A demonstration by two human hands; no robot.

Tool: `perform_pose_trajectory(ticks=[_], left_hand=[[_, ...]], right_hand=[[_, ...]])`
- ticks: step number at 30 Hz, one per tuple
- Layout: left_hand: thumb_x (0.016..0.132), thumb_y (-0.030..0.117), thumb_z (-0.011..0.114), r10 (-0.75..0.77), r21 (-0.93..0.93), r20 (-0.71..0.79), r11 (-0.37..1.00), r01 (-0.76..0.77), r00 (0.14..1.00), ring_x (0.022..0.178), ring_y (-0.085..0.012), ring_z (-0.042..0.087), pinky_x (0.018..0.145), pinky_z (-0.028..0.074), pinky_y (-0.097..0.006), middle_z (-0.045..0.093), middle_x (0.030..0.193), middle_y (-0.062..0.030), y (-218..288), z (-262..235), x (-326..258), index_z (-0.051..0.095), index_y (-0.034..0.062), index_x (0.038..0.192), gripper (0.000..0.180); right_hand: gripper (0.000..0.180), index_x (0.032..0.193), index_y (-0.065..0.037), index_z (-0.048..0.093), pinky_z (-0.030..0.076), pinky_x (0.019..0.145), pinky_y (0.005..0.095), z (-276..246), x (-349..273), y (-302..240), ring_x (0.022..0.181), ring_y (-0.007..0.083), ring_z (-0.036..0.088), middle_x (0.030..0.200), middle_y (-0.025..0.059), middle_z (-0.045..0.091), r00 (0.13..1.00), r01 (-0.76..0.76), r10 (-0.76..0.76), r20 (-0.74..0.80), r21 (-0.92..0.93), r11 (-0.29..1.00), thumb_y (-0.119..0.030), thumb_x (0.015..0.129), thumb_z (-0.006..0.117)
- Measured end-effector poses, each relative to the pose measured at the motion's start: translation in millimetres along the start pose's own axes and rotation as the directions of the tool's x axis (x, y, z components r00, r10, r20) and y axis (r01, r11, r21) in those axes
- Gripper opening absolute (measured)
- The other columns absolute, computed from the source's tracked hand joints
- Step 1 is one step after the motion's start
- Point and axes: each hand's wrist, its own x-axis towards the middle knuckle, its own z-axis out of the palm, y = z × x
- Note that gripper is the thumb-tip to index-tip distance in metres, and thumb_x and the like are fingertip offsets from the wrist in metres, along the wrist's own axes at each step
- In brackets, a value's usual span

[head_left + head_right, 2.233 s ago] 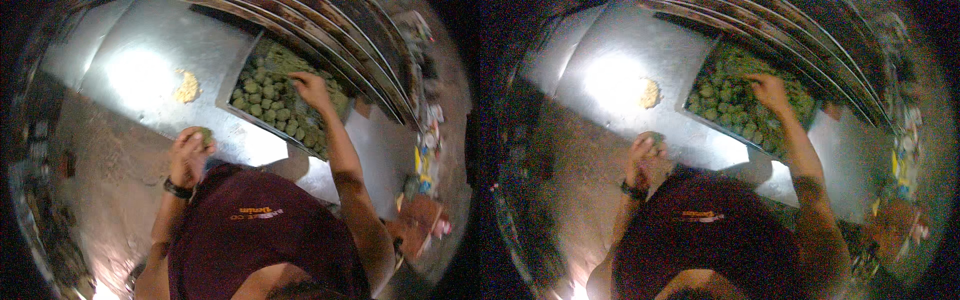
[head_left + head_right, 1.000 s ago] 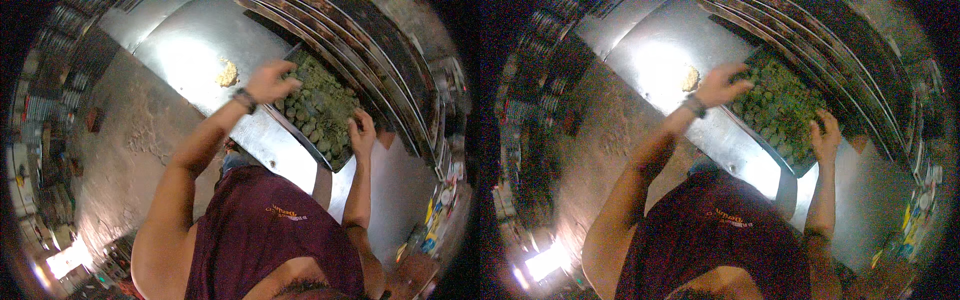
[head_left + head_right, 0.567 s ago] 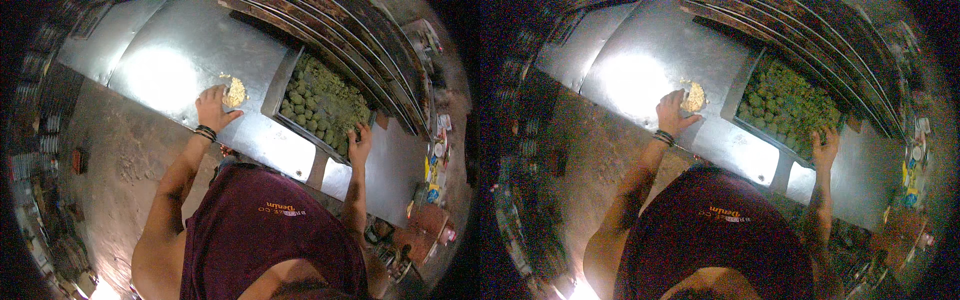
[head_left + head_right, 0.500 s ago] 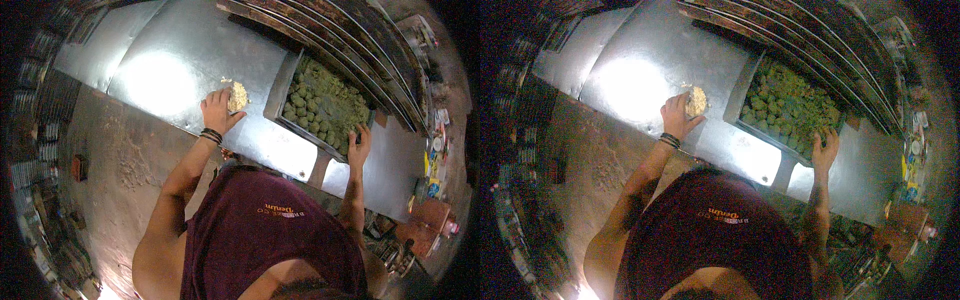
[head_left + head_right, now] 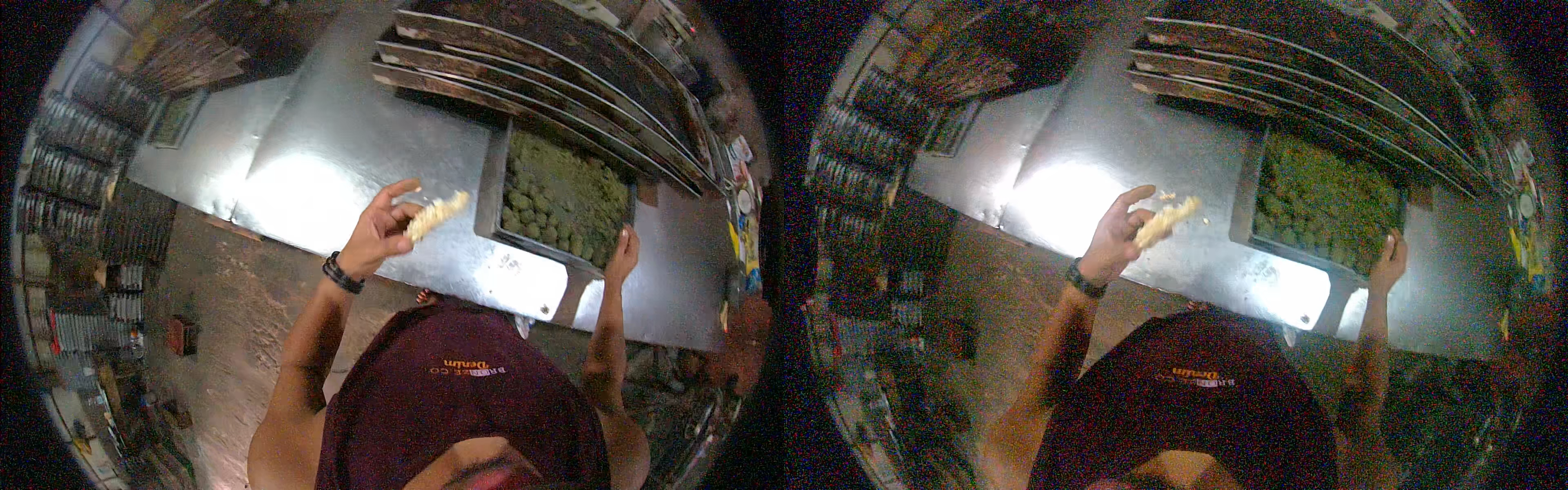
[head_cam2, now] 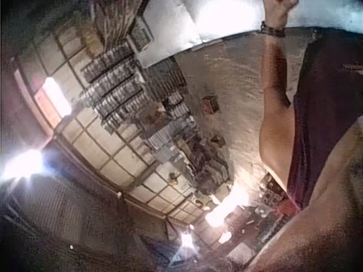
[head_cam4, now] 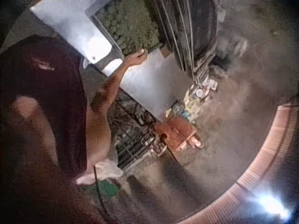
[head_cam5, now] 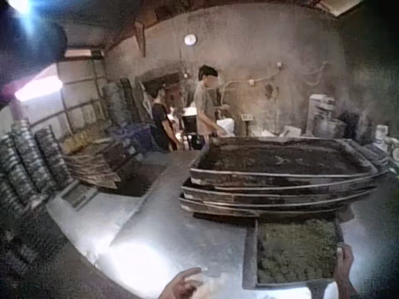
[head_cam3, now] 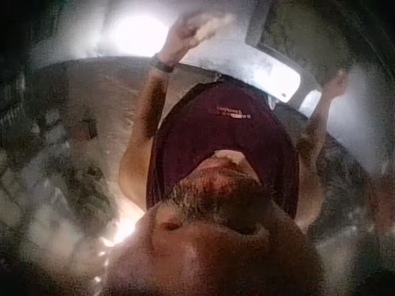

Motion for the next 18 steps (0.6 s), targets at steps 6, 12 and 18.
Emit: perform_pose_trajectory(ticks=[6, 12, 18], left_hand=[[0.06, 0.026, 0.082, 0.304, -0.375, 0.573, 0.923, -0.086, 0.761, 0.094, -0.028, 0.059, 0.084, 0.045, -0.036, 0.06, 0.099, -0.0227, 106.2, 82.4, -15.4, 0.009, -0.0074, 0.135, 0.11], [0.066, 0.037, 0.077, 0.552, -0.476, 0.741, 0.834, -0.28, 0.382, 0.088, -0.0291, 0.059, 0.077, 0.046, -0.035, 0.06, 0.097, -0.0228, 108.5, 116.9, 1.0, 0.011, -0.0162, 0.129, 0.105], [0.067, 0.034, 0.077, 0.553, -0.549, 0.764, 0.828, -0.114, 0.331, 0.088, -0.025, 0.061, 0.074, 0.047, -0.029, 0.059, 0.098, -0.0262, 111.6, 123.5, 2.8, 0.002, -0.0209, 0.128, 0.111]], right_hand=[[0.034, 0.106, 0.0, 0.058, 0.041, 0.087, 0.0335, -0.1, -8.7, 13.3, 0.099, 0.023, 0.054, 0.106, 0.0128, 0.058, 0.999, -0.002, 0.0, -0.053, -0.038, 0.999, -0.029, 0.09, 0.05], [0.033, 0.106, -0.001, 0.058, 0.043, 0.084, 0.0311, -4.8, -7.7, 22.5, 0.093, 0.0213, 0.056, 0.1, 0.0115, 0.06, 0.997, -0.078, 0.077, -0.02, -0.039, 0.996, -0.029, 0.089, 0.052], [0.036, 0.102, 0.001, 0.06, 0.044, 0.079, 0.0313, -3.0, -9.0, 21.8, 0.087, 0.0211, 0.057, 0.096, 0.0114, 0.061, 0.999, -0.018, 0.015, -0.043, -0.058, 0.998, -0.032, 0.089, 0.052]])
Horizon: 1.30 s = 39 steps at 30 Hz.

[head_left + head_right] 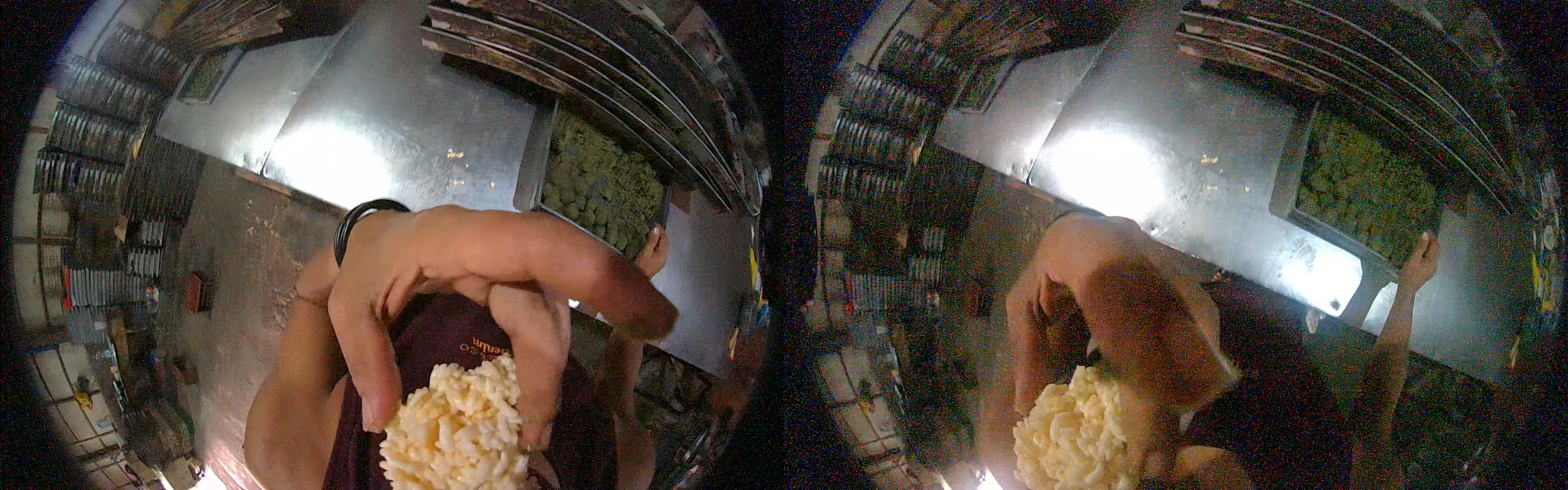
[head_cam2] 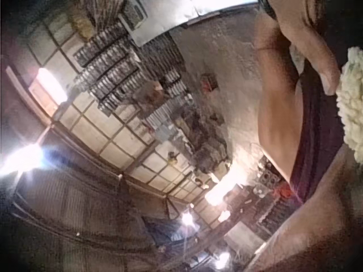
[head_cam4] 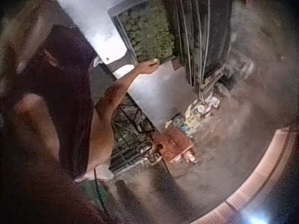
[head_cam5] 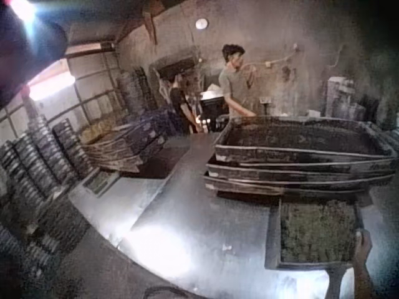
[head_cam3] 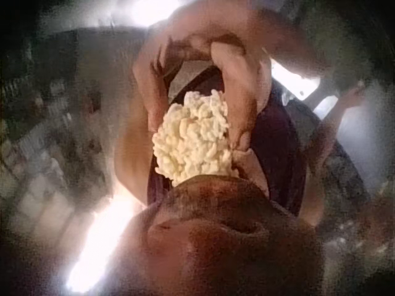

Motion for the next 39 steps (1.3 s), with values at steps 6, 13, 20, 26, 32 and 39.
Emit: perform_pose_trajectory(ticks=[6, 13, 20, 26, 32, 39], left_hand=[[0.066, 0.032, 0.078, 0.072, -0.255, -0.048, 0.964, -0.082, 0.996, 0.092, -0.0257, 0.059, 0.078, 0.047, -0.032, 0.058, 0.099, -0.0253, -12.2, 1.6, -9.8, 0.008, -0.0174, 0.128, 0.105], [0.065, 0.03, 0.079, 0.041, -0.169, -0.091, 0.984, -0.056, 0.995, 0.096, -0.0261, 0.058, 0.082, 0.045, -0.034, 0.058, 0.101, -0.0235, -15.6, 0.3, -5.7, 0.017, -0.0129, 0.129, 0.099], [0.063, 0.029, 0.08, -0.033, 0.098, -0.389, 0.992, 0.077, 0.921, 0.099, -0.0264, 0.056, 0.087, 0.043, -0.037, 0.058, 0.103, -0.0217, 8.4, -21.6, -40.9, 0.025, -0.0085, 0.13, 0.094], [0.063, 0.03, 0.079, 0.078, 0.412, -0.907, 0.362, 0.836, 0.413, 0.104, -0.0248, 0.054, 0.092, 0.04, -0.038, 0.057, 0.108, -0.0173, -26.9, -48.1, -153.4, 0.036, -0.0049, 0.127, 0.085], [0.066, 0.013, 0.075, 0.154, 0.281, -0.941, -0.145, 0.949, 0.302, 0.111, -0.0269, 0.044, 0.096, 0.034, -0.039, 0.054, 0.113, -0.0121, -116.0, -54.1, -226.1, 0.042, 0.0017, 0.125, 0.069], [0.075, 0.022, 0.066, 0.252, 0.221, -0.872, -0.563, 0.796, 0.42, 0.128, -0.0335, 0.026, 0.102, 0.025, -0.048, 0.041, 0.131, -0.0146, -146.4, -59.2, -241.7, 0.037, 0.0041, 0.13, 0.065]], right_hand=[[0.037, 0.096, 0.0, 0.061, 0.044, 0.074, 0.0322, -0.2, 7.2, -11.4, 0.08, 0.0199, 0.057, 0.085, 0.009, 0.062, 0.994, 0.025, -0.023, 0.107, -0.013, 1.0, -0.035, 0.088, 0.052], [0.035, 0.098, 0.0, 0.062, 0.044, 0.08, 0.032, 1.7, 3.8, 24.0, 0.087, 0.0221, 0.058, 0.095, 0.0131, 0.063, 0.999, 0.042, -0.043, 0.019, 0.036, 0.998, -0.032, 0.087, 0.054], [0.032, 0.099, -0.001, 0.062, 0.044, 0.079, 0.0332, 3.2, -0.9, -6.5, 0.088, 0.0219, 0.057, 0.095, 0.0123, 0.063, 1.0, -0.025, 0.025, 0.004, -0.004, 1.0, -0.029, 0.087, 0.054], [0.023, 0.095, -0.003, 0.062, 0.043, 0.08, 0.0302, 3.0, 2.7, -25.3, 0.085, 0.0167, 0.057, 0.09, 0.0078, 0.062, 0.99, -0.139, 0.139, 0.014, 0.011, 0.99, -0.022, 0.083, 0.061], [0.025, 0.098, -0.001, 0.062, 0.048, 0.072, 0.0317, 3.7, 54.7, -24.6, 0.081, 0.0194, 0.06, 0.092, 0.0106, 0.063, 0.954, 0.014, -0.031, 0.297, 0.059, 0.998, -0.02, 0.082, 0.06], [0.027, 0.103, 0.0, 0.06, 0.05, 0.076, 0.0378, 102.5, 87.4, -52.5, 0.091, 0.0327, 0.06, 0.104, 0.0151, 0.061, 0.534, 0.597, -0.37, 0.76, -0.029, 0.802, -0.012, 0.078, 0.056]])
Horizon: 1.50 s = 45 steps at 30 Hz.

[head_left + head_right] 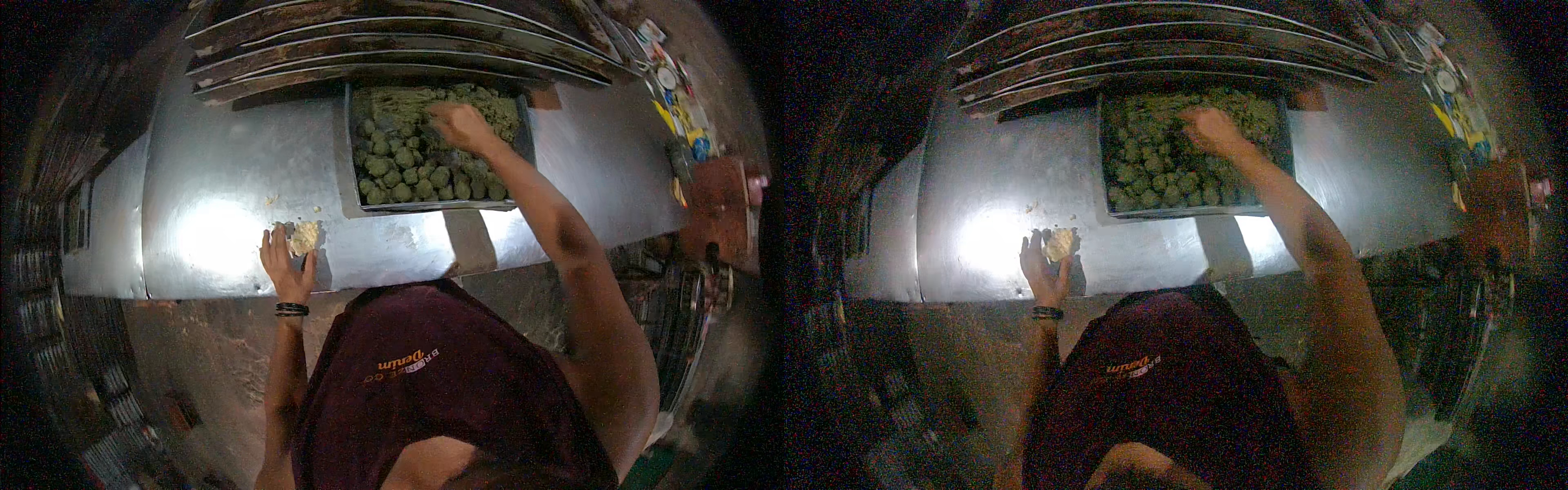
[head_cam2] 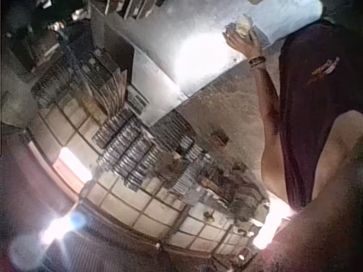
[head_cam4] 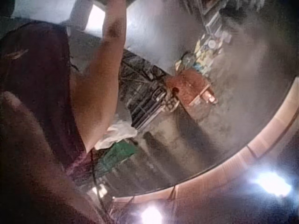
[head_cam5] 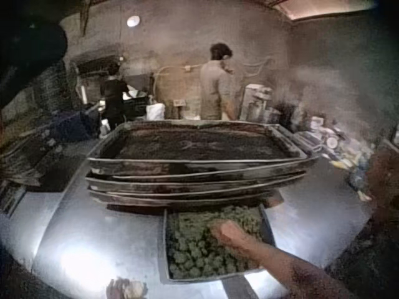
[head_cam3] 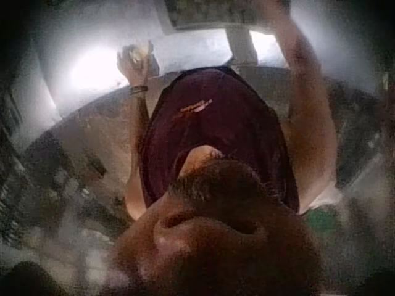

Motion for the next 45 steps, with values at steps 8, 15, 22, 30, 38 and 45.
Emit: perform_pose_trajectory(ticks=[8, 15, 22, 30, 38, 45], left_hand=[[0.083, 0.019, 0.059, -0.222, 0.019, -0.24, 0.972, 0.233, 0.945, 0.126, -0.0315, 0.032, 0.1, 0.034, -0.047, 0.039, 0.133, -0.0123, 71.9, -16.4, -34.1, 0.046, 0.0072, 0.123, 0.044], [0.081, 0.011, 0.06, -0.294, -0.175, -0.391, 0.954, 0.243, 0.872, 0.123, -0.0303, 0.036, 0.099, 0.034, -0.045, 0.042, 0.13, -0.0143, 126.1, -31.9, -20.4, 0.049, 0.004, 0.118, 0.039], [0.083, 0.009, 0.058, -0.396, -0.272, -0.535, 0.917, 0.292, 0.746, 0.115, -0.0278, 0.045, 0.094, 0.037, -0.043, 0.05, 0.122, -0.0158, 93.5, -41.1, -57.4, 0.05, 0.002, 0.117, 0.036], [0.082, 0.01, 0.059, -0.553, -0.516, -0.378, 0.792, 0.327, 0.743, 0.114, -0.0243, 0.046, 0.096, 0.033, -0.041, 0.05, 0.123, -0.0102, 46.3, -20.8, -38.3, 0.051, 0.0045, 0.117, 0.036], [0.084, 0.009, 0.056, -0.354, -0.681, -0.184, 0.718, 0.141, 0.917, 0.112, -0.0233, 0.048, 0.091, 0.04, -0.036, 0.049, 0.123, -0.0127, 14.7, -35.8, 21.1, 0.049, 0.0038, 0.118, 0.034], [0.086, 0.009, 0.054, -0.292, -0.75, -0.109, 0.652, 0.114, 0.95, 0.105, -0.0224, 0.053, 0.084, 0.045, -0.033, 0.05, 0.121, -0.0128, 30.6, -39.6, 33.9, 0.049, 0.0029, 0.117, 0.033]], right_hand=[[0.014, 0.083, 0.002, 0.063, 0.055, 0.065, 0.0383, 35.3, 33.5, -32.6, 0.08, 0.0297, 0.063, 0.087, 0.0185, 0.063, 0.979, 0.036, 0.004, 0.202, -0.19, 0.981, -0.006, 0.073, 0.06], [0.015, 0.078, 0.001, 0.063, 0.054, 0.067, 0.0381, 11.6, 65.3, -35.2, 0.078, 0.0284, 0.063, 0.08, 0.0177, 0.063, 0.874, 0.322, -0.154, 0.461, -0.31, 0.895, -0.011, 0.069, 0.064], [0.027, 0.089, -0.007, 0.066, 0.049, 0.073, 0.0356, 7.5, 36.5, 32.6, 0.079, 0.022, 0.062, 0.086, 0.0112, 0.066, 0.997, -0.055, 0.027, 0.067, 0.451, 0.891, -0.025, 0.069, 0.07], [0.035, 0.112, -0.012, 0.055, 0.042, 0.054, 0.0237, -21.4, -19.7, 57.9, 0.063, 0.0081, 0.05, 0.104, 0.0036, 0.058, 0.697, -0.585, 0.518, 0.497, 0.811, 0.008, -0.028, 0.081, 0.061], [0.036, 0.102, -0.002, 0.062, 0.049, 0.074, 0.0404, -27.2, -37.9, 89.0, 0.08, 0.027, 0.063, 0.091, 0.0195, 0.063, 0.911, -0.401, 0.41, 0.034, -0.15, 0.904, -0.028, 0.077, 0.06], [0.044, 0.11, -0.007, 0.059, 0.048, 0.076, 0.0423, -55.5, -35.5, 81.7, 0.086, 0.0298, 0.062, 0.096, 0.0212, 0.062, 0.872, -0.386, 0.429, 0.234, -0.21, 0.898, -0.033, 0.075, 0.063]])
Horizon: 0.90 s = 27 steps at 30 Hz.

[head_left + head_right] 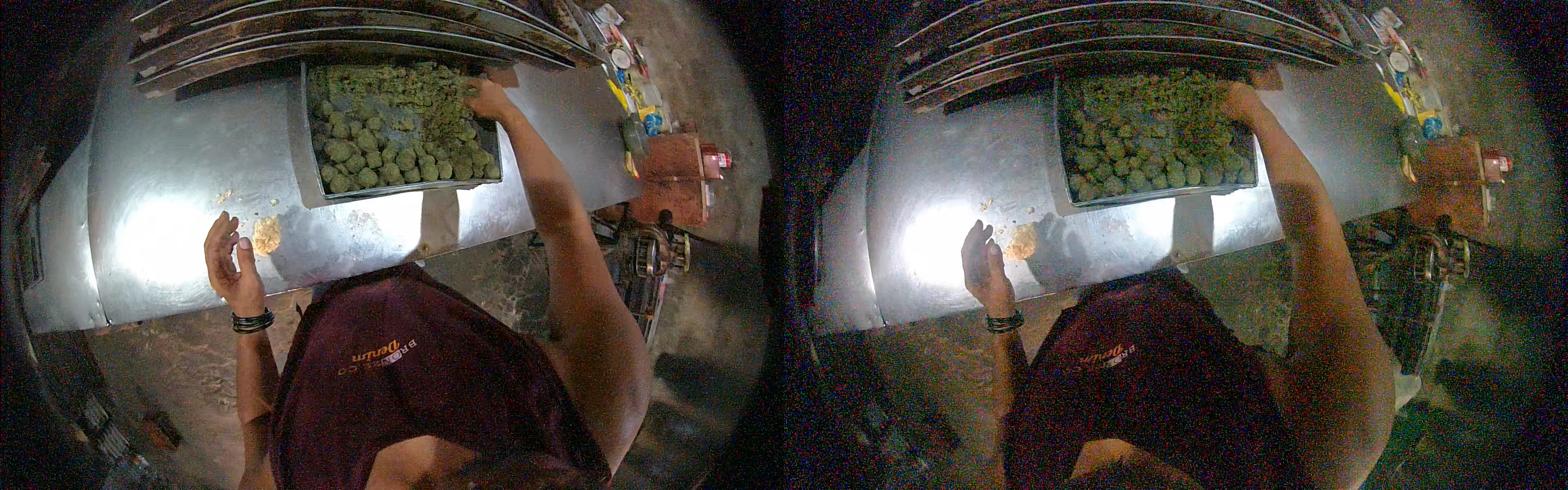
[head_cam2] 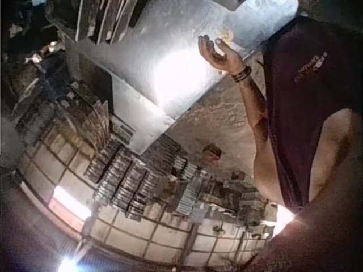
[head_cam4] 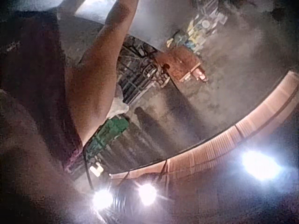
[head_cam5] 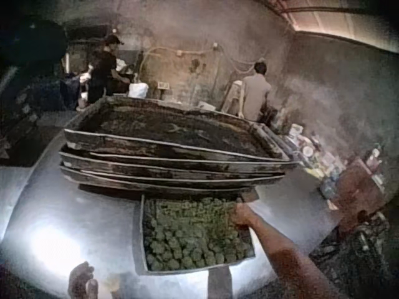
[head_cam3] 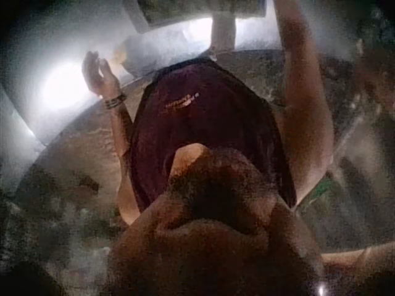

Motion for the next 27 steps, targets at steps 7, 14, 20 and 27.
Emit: perform_pose_trajectory(ticks=[7, 14, 20, 27], left_hand=[[0.087, 0.011, 0.055, -0.036, -0.027, -0.114, 0.999, 0.033, 0.993, 0.097, -0.0176, 0.057, 0.079, 0.048, -0.029, 0.055, 0.116, -0.0119, 26.9, 40.0, -32.6, 0.052, 0.0014, 0.114, 0.029], [0.086, 0.012, 0.055, -0.09, 0.018, -0.291, 0.995, 0.1, 0.953, 0.094, -0.0203, 0.058, 0.08, 0.046, -0.033, 0.058, 0.106, -0.0123, 58.6, 114.9, -120.7, 0.052, -0.0015, 0.113, 0.03], [0.086, 0.013, 0.057, -0.344, -0.034, -0.436, 0.93, 0.367, 0.831, 0.087, -0.017, 0.059, 0.077, 0.047, -0.03, 0.059, 0.101, -0.0118, 48.8, 149.6, -208.8, 0.053, -0.0016, 0.11, 0.029], [0.084, 0.012, 0.058, -0.462, -0.164, -0.541, 0.877, 0.451, 0.703, 0.084, -0.0167, 0.06, 0.074, 0.048, -0.029, 0.06, 0.097, -0.0105, 57.9, 170.1, -242.5, 0.055, -0.002, 0.105, 0.025]], right_hand=[[0.04, 0.106, -0.006, 0.06, 0.046, 0.08, 0.0398, 63.4, 29.7, 41.7, 0.089, 0.0328, 0.06, 0.1, 0.0214, 0.06, 0.964, -0.027, 0.142, -0.227, 0.447, 0.894, -0.034, 0.078, 0.056], [0.035, 0.107, -0.008, 0.059, 0.045, 0.081, 0.0403, 33.9, 12.9, 48.0, 0.09, 0.035, 0.059, 0.098, 0.0204, 0.061, 0.943, 0.331, -0.327, -0.055, 0.193, 0.923, -0.022, 0.075, 0.056], [0.045, 0.091, -0.003, 0.061, 0.045, 0.072, 0.04, 20.8, 18.4, 40.0, 0.08, 0.0332, 0.06, 0.084, 0.0189, 0.062, 0.922, 0.374, -0.328, -0.205, 0.263, 0.889, -0.045, 0.08, 0.054], [0.056, 0.085, -0.001, 0.061, 0.044, 0.075, 0.044, 28.2, 12.8, 32.8, 0.083, 0.0377, 0.059, 0.084, 0.0211, 0.062, 0.966, 0.257, -0.218, -0.14, 0.416, 0.872, -0.054, 0.084, 0.043]])
